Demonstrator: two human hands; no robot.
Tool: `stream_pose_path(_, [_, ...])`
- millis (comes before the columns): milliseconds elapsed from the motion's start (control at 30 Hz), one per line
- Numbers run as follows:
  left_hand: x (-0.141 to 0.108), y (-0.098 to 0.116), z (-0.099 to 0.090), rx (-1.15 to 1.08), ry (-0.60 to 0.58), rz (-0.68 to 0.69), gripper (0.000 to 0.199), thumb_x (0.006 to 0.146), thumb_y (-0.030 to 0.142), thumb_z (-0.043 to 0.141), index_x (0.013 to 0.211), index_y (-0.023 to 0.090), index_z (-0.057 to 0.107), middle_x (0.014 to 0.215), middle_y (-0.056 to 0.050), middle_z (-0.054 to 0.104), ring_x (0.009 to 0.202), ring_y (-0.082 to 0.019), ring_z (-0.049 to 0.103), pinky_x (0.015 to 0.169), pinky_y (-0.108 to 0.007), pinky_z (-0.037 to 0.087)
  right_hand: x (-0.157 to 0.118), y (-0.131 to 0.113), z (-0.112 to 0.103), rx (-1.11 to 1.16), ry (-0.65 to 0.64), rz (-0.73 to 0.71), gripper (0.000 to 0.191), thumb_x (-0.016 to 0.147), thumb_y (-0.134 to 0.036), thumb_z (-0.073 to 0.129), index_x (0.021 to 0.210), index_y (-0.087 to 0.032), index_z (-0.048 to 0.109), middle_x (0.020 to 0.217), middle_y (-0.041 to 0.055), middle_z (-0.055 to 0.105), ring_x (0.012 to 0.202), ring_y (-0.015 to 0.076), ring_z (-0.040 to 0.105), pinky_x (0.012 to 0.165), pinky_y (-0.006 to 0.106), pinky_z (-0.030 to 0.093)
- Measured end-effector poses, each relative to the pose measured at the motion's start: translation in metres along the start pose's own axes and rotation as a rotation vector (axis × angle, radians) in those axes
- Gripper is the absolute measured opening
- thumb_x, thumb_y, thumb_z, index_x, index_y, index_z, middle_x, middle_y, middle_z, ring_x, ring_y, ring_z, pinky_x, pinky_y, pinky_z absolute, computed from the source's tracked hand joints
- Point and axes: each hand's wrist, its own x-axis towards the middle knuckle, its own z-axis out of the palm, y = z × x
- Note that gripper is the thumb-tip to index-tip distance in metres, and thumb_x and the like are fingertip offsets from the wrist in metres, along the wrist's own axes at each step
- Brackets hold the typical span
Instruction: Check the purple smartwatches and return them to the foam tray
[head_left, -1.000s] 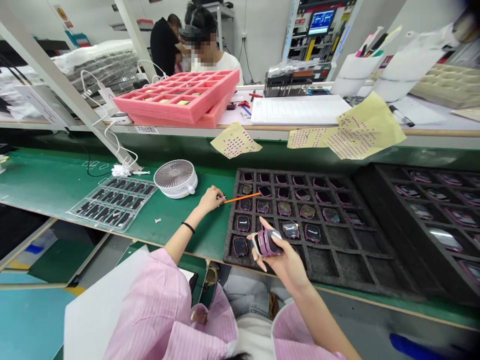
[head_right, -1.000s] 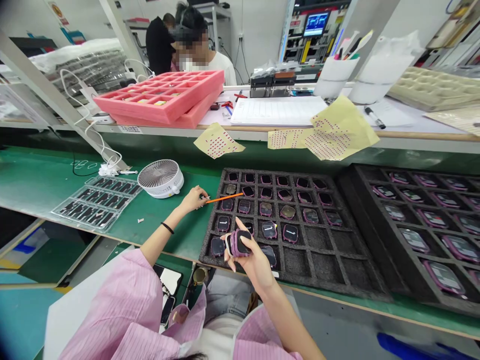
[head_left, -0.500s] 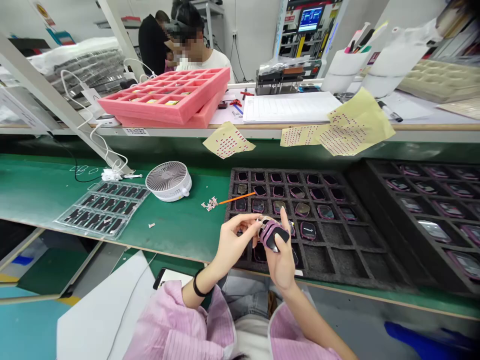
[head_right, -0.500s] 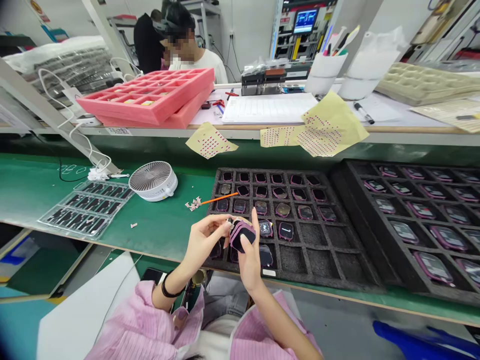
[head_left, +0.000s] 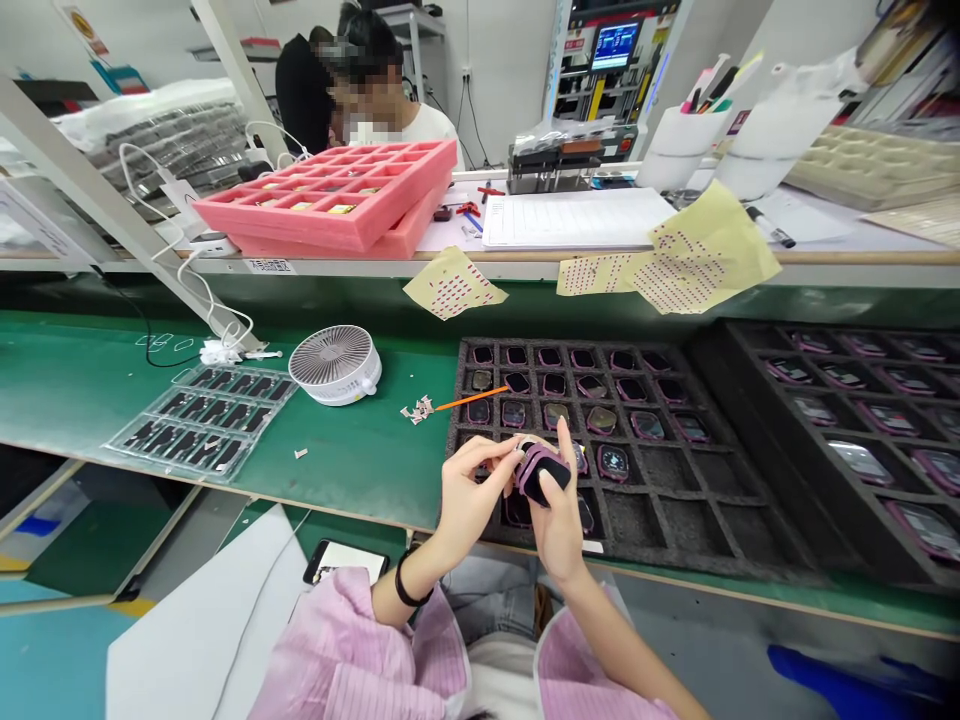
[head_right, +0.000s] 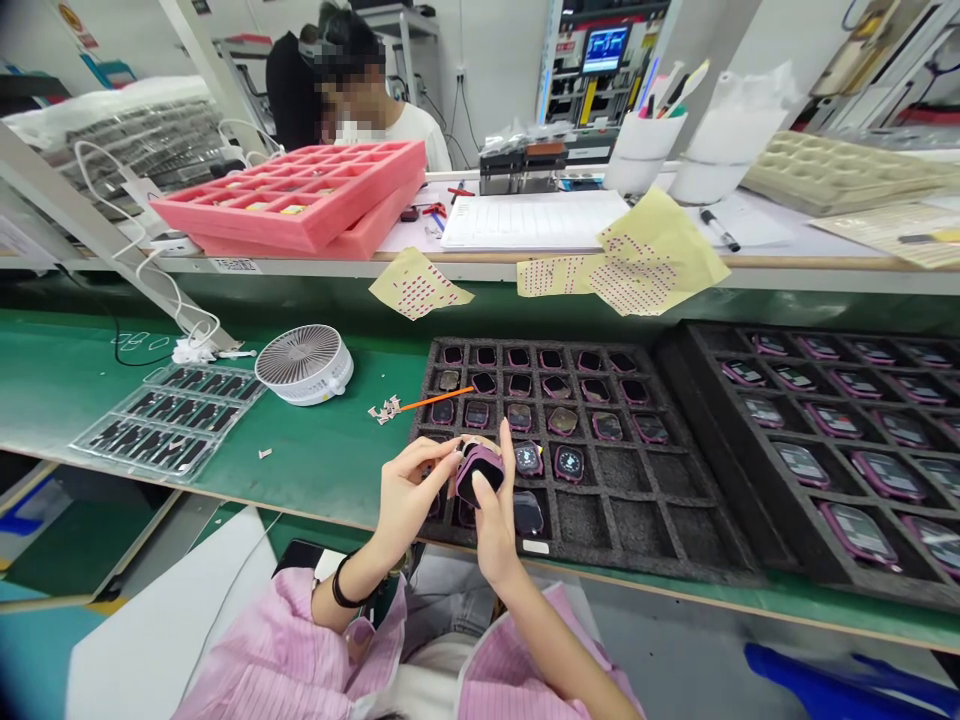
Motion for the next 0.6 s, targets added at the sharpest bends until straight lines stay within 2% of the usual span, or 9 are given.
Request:
stream_pose_path(133, [-0.003, -0.007, 0.004, -0.042, -0.007, -0.042, 0.022, 0.082, 0.033, 0.068, 0.097, 0.019, 0.077, 0.073, -0.002, 0.059, 0.064, -0.011, 0.051, 0.061, -0.025, 0.043, -0.002, 0.003, -0.001, -0.048, -0.01, -0.06, 0.07, 0.087, -0.037, 0.056, 0.15, -0.035, 0.024, 0.131, 0.0028, 0.054, 0.123, 0.0199, 0.049, 0.112, 0.043, 0.029])
stream_pose_path(300, [-0.007, -0.009, 0.004, -0.04, -0.111, -0.018, 0.031, 0.086, 0.041, 0.062, 0.107, 0.021, 0.075, 0.081, -0.004, 0.058, 0.074, -0.013, 0.052, 0.068, -0.026, 0.044, -0.002, 0.002, -0.002, -0.106, 0.031, -0.149, 0.068, 0.089, -0.035, 0.054, 0.15, -0.036, 0.023, 0.132, 0.0032, 0.051, 0.123, 0.0193, 0.047, 0.112, 0.043, 0.027])
stream_pose_path(367, [-0.01, -0.009, 0.003, -0.054, -0.151, -0.068, 0.037, 0.086, 0.045, 0.06, 0.112, 0.021, 0.072, 0.078, -0.004, 0.058, 0.074, -0.014, 0.051, 0.07, -0.027, 0.044, -0.001, 0.003, -0.003, -0.105, 0.061, -0.166, 0.068, 0.089, -0.036, 0.053, 0.15, -0.035, 0.022, 0.133, 0.0039, 0.051, 0.123, 0.02, 0.048, 0.111, 0.044, 0.028])
stream_pose_path(433, [-0.014, -0.009, 0.003, -0.132, -0.221, -0.164, 0.048, 0.085, 0.051, 0.059, 0.12, 0.02, 0.068, 0.071, -0.002, 0.058, 0.066, -0.012, 0.048, 0.063, -0.025, 0.043, 0.001, 0.004, -0.004, -0.112, 0.089, -0.178, 0.07, 0.088, -0.037, 0.054, 0.15, -0.034, 0.021, 0.133, 0.005, 0.05, 0.123, 0.0214, 0.048, 0.11, 0.045, 0.029])
stream_pose_path(533, [-0.019, -0.013, 0.001, -0.283, -0.353, -0.309, 0.066, 0.081, 0.055, 0.062, 0.135, 0.017, 0.055, 0.053, 0.005, 0.043, 0.047, -0.006, 0.031, 0.047, -0.02, 0.029, 0.001, 0.005, -0.005, -0.15, 0.087, -0.175, 0.071, 0.087, -0.038, 0.054, 0.15, -0.033, 0.022, 0.136, 0.0053, 0.05, 0.125, 0.0227, 0.047, 0.108, 0.045, 0.032])
stream_pose_path(600, [-0.02, -0.018, -0.002, -0.332, -0.409, -0.36, 0.072, 0.08, 0.054, 0.063, 0.138, 0.014, 0.05, 0.046, 0.01, 0.03, 0.041, -0.004, 0.02, 0.043, -0.019, 0.019, 0.0, 0.006, -0.006, -0.171, 0.063, -0.174, 0.068, 0.088, -0.037, 0.054, 0.15, -0.033, 0.025, 0.136, 0.0047, 0.051, 0.126, 0.0224, 0.047, 0.107, 0.043, 0.033])
